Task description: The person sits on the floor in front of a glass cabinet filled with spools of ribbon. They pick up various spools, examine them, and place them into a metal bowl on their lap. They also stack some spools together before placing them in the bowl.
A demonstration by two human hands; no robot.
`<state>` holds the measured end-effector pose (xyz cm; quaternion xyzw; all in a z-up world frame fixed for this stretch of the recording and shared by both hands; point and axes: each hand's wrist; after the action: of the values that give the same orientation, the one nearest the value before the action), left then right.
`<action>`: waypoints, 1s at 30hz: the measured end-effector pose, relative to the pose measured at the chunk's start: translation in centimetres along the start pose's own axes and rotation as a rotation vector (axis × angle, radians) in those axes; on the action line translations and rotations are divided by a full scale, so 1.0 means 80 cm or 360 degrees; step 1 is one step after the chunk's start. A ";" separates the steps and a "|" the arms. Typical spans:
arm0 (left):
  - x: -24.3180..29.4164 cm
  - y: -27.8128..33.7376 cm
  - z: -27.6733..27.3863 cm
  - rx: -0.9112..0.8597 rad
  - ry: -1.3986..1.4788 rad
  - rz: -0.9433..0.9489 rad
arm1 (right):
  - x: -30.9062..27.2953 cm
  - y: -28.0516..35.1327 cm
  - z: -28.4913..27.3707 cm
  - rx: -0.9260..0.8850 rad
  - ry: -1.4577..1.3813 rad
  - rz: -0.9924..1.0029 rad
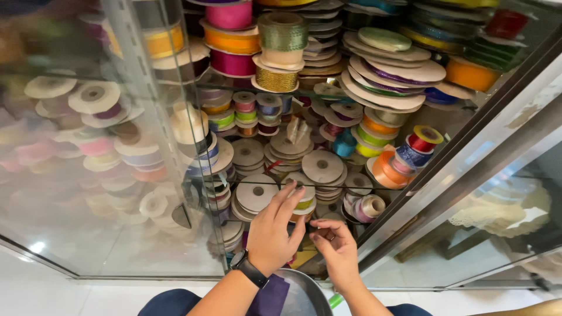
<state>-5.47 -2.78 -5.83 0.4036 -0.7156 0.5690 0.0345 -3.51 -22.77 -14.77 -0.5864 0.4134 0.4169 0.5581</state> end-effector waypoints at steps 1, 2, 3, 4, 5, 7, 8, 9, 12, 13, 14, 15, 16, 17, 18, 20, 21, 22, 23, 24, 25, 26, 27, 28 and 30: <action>0.001 -0.003 -0.001 0.0011 0.0010 -0.0003 | -0.007 0.000 0.002 -0.0003 0.0015 -0.0003; 0.002 -0.003 -0.003 0.0016 0.0023 -0.0001 | -0.013 0.003 0.004 -0.0030 0.0123 -0.0138; 0.003 -0.003 -0.005 0.0020 0.0035 0.0000 | -0.019 0.006 0.006 -0.0059 0.0230 -0.0273; 0.002 -0.002 -0.006 0.0030 0.0044 -0.0014 | -0.034 0.009 0.005 -0.0068 0.0245 -0.0265; 0.002 -0.001 -0.007 0.0032 0.0064 -0.0006 | -0.049 0.012 0.005 -0.0084 0.0499 -0.0465; 0.001 -0.002 -0.009 0.0062 0.0089 -0.0004 | -0.080 0.008 -0.002 -0.0122 0.0768 -0.0677; 0.000 -0.003 -0.012 0.0040 0.0119 -0.0023 | -0.094 0.003 -0.006 -0.0094 0.0915 -0.0840; -0.002 -0.004 -0.014 0.0018 0.0148 -0.0041 | -0.108 -0.003 -0.010 -0.0064 0.1060 -0.1005; -0.001 -0.008 -0.016 0.0047 0.0266 0.0116 | -0.153 -0.015 -0.023 0.0159 0.1097 -0.1232; -0.003 -0.004 -0.013 0.0066 0.0278 0.0101 | -0.167 -0.018 -0.030 0.0138 0.1114 -0.1233; -0.006 -0.001 -0.012 0.0054 0.0259 0.0151 | -0.179 -0.021 -0.035 0.0210 0.1097 -0.1389; -0.008 0.000 -0.009 0.0042 0.0239 0.0202 | -0.193 -0.025 -0.042 0.0283 0.1075 -0.1544; -0.007 0.000 -0.014 0.0041 0.0240 0.0197 | -0.215 -0.040 -0.045 0.0279 0.1077 -0.1540; -0.004 -0.001 -0.018 0.0059 0.0244 0.0225 | -0.238 -0.055 -0.050 0.0232 0.1150 -0.1795; -0.001 -0.006 -0.019 0.0067 0.0262 0.0269 | -0.261 -0.068 -0.057 0.0201 0.1235 -0.2050; -0.002 -0.006 -0.021 0.0065 0.0282 0.0269 | -0.316 -0.095 -0.052 0.0205 0.1397 -0.2078; -0.001 -0.007 -0.022 0.0073 0.0286 0.0259 | -0.344 -0.109 -0.050 0.0191 0.1543 -0.2107; -0.001 -0.007 -0.020 0.0072 0.0295 0.0276 | -0.363 -0.122 -0.049 0.0206 0.1555 -0.2113; -0.001 -0.007 -0.020 0.0082 0.0310 0.0234 | -0.383 -0.135 -0.048 0.0141 0.1799 -0.2040; -0.002 -0.006 -0.020 0.0094 0.0317 0.0189 | -0.401 -0.148 -0.046 0.0071 0.2027 -0.1954; -0.002 -0.008 -0.019 0.0094 0.0318 0.0203 | -0.410 -0.158 -0.042 0.0085 0.2030 -0.1961; -0.001 -0.007 -0.018 0.0128 0.0271 0.0198 | -0.418 -0.169 -0.038 0.0079 0.2317 -0.1668; -0.002 -0.007 -0.018 0.0161 0.0223 0.0193 | -0.425 -0.179 -0.033 0.0076 0.2581 -0.1355; -0.003 -0.006 -0.016 0.0156 0.0223 0.0196 | -0.441 -0.184 -0.020 0.0080 0.2579 -0.1351; -0.006 -0.004 -0.013 0.0184 0.0183 0.0209 | -0.471 -0.194 0.004 -0.0043 0.2697 -0.0770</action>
<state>-5.39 -1.71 -5.44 0.3239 -0.7032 0.6328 0.0149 -0.47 -21.16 25.84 -0.7765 0.5478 -0.2832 0.1297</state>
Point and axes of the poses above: each hand's wrist, its own y-axis away from the middle knuckle, its own z-axis out of the palm, x = y × z, and after that the axes turned 12 degrees about y, right-handed
